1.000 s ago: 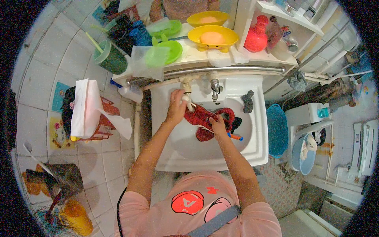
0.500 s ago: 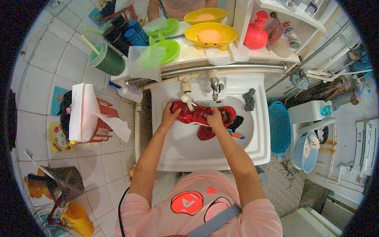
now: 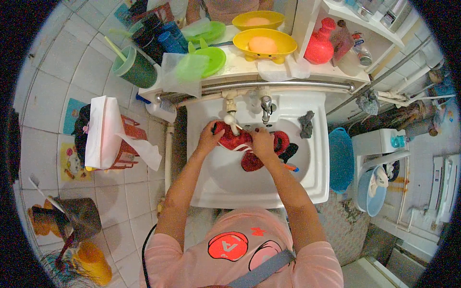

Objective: The person cleans a red shoe by scrubbing the sole and upper with a blue brush in a sink, then picks up and wipes a small black object.

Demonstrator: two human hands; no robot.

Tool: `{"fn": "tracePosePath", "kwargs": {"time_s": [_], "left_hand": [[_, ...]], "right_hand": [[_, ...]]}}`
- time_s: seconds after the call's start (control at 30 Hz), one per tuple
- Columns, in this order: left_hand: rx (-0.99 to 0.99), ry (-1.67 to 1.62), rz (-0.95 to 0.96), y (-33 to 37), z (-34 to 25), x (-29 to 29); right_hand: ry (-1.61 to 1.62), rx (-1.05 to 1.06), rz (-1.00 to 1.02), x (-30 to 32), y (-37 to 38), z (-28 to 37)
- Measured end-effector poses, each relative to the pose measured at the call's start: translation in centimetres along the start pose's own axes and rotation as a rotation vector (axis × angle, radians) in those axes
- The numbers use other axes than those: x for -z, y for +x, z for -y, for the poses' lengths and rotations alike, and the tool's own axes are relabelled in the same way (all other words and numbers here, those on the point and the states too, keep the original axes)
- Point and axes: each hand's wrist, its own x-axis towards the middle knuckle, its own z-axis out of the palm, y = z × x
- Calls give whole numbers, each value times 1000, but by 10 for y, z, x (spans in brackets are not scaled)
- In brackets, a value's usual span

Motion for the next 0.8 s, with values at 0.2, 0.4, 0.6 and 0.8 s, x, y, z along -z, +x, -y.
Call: {"fn": "tracePosePath", "kwargs": {"time_s": [0.2, 0.4, 0.6, 0.8], "left_hand": [[204, -89, 125, 5, 6, 4], [0, -13, 186, 2, -16, 0], [218, 6, -17, 2, -8, -4], [205, 86, -35, 16, -25, -12]], "right_hand": [[369, 164, -15, -38, 20, -37], [708, 54, 235, -58, 27, -54], [422, 149, -75, -65, 25, -52], [539, -69, 138, -20, 0, -34]]}}
